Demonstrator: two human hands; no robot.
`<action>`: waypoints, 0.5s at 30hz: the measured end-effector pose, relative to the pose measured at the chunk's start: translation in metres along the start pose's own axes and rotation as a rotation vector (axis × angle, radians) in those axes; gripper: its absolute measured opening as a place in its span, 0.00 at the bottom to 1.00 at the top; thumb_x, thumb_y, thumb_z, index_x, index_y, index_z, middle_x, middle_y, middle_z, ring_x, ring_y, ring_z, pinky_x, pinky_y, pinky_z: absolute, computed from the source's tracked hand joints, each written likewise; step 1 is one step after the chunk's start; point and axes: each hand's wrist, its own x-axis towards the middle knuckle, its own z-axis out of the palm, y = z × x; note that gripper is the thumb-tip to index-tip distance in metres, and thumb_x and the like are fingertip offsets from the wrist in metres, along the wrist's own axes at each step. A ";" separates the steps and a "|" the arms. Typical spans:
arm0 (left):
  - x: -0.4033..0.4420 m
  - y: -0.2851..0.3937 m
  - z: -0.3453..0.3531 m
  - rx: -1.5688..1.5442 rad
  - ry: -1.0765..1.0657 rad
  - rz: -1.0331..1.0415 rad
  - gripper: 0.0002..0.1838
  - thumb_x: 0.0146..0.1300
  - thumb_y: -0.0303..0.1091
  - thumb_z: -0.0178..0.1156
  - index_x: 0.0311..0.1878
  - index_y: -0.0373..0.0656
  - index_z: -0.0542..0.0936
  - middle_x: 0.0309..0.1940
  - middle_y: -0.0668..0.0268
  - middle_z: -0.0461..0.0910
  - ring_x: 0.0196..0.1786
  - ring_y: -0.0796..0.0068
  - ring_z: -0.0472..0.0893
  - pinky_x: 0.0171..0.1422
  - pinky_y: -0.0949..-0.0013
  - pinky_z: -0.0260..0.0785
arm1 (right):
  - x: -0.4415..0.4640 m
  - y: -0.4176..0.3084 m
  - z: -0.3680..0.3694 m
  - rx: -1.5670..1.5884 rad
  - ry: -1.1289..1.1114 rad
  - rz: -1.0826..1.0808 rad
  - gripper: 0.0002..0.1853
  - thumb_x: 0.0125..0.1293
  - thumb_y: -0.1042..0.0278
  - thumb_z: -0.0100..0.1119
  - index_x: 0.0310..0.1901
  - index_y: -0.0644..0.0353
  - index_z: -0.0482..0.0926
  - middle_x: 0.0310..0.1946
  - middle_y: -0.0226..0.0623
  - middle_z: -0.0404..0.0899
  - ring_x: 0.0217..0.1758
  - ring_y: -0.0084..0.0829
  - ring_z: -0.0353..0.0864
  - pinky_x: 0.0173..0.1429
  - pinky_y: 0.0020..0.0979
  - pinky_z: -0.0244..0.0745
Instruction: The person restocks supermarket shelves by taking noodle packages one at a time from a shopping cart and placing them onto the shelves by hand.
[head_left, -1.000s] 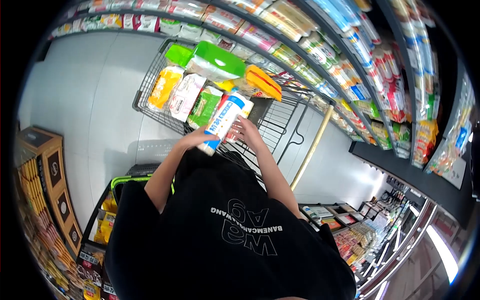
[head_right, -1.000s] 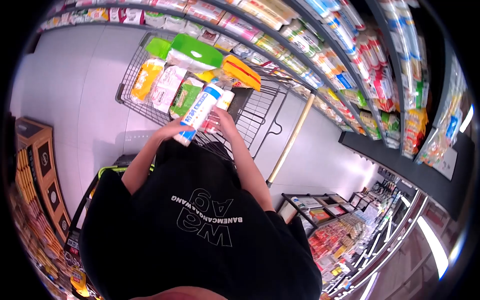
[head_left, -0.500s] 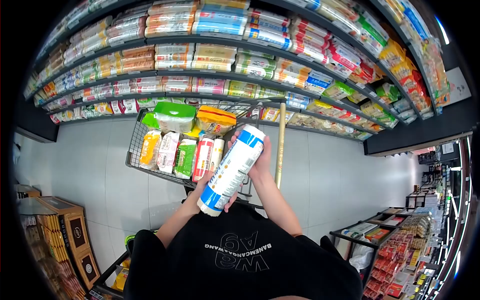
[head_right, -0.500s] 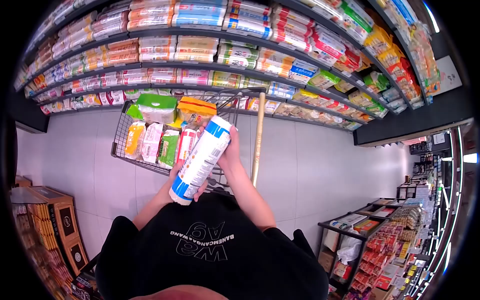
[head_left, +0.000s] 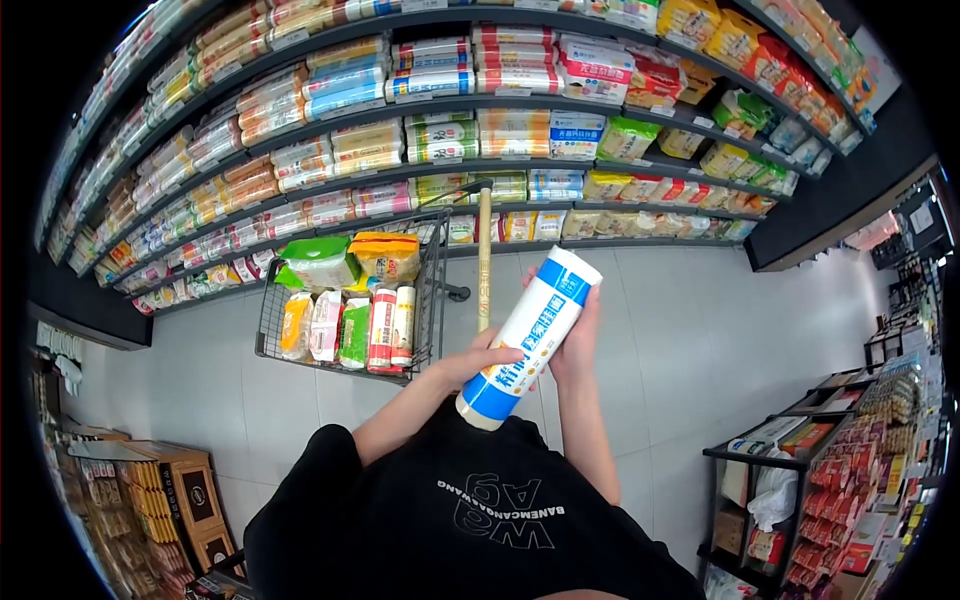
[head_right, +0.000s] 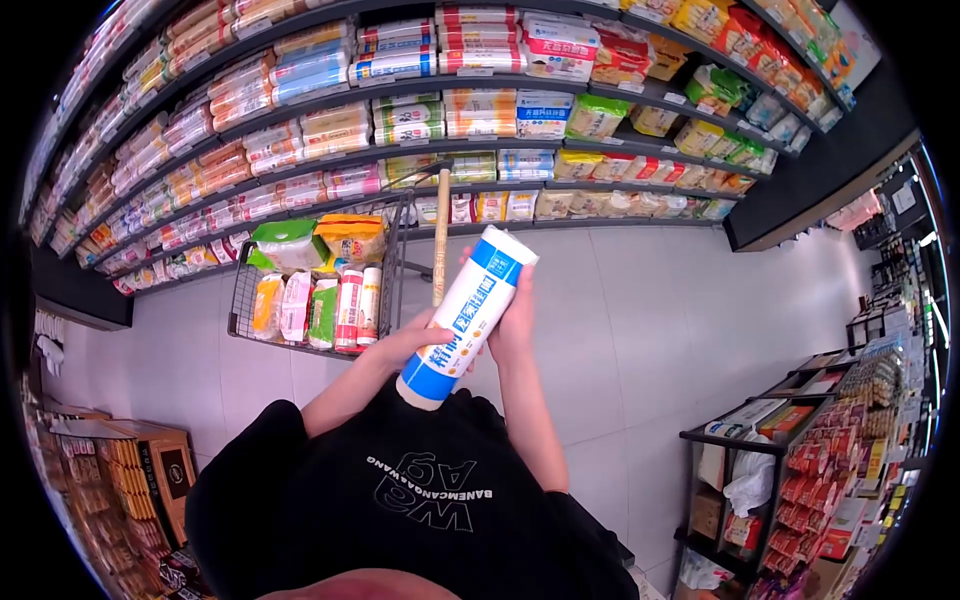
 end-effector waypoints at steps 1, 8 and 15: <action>0.004 0.006 0.000 0.036 0.062 0.006 0.35 0.63 0.42 0.65 0.66 0.33 0.62 0.51 0.49 0.78 0.45 0.59 0.85 0.47 0.62 0.81 | -0.002 0.005 -0.011 -0.088 0.006 -0.007 0.32 0.78 0.42 0.30 0.64 0.64 0.66 0.55 0.47 0.77 0.58 0.37 0.78 0.61 0.39 0.76; 0.048 0.035 -0.020 -0.146 0.221 0.287 0.34 0.74 0.55 0.43 0.63 0.29 0.66 0.52 0.48 0.79 0.49 0.64 0.84 0.50 0.66 0.80 | -0.014 0.018 -0.017 -0.622 -0.151 0.026 0.42 0.66 0.63 0.65 0.73 0.64 0.48 0.62 0.47 0.67 0.63 0.34 0.72 0.64 0.34 0.70; 0.116 0.069 -0.035 -0.108 0.437 0.616 0.36 0.73 0.54 0.43 0.69 0.31 0.57 0.56 0.45 0.77 0.57 0.58 0.80 0.58 0.59 0.77 | 0.050 -0.008 -0.038 -0.781 -0.137 0.081 0.38 0.64 0.65 0.67 0.70 0.61 0.56 0.57 0.46 0.72 0.59 0.33 0.74 0.61 0.32 0.71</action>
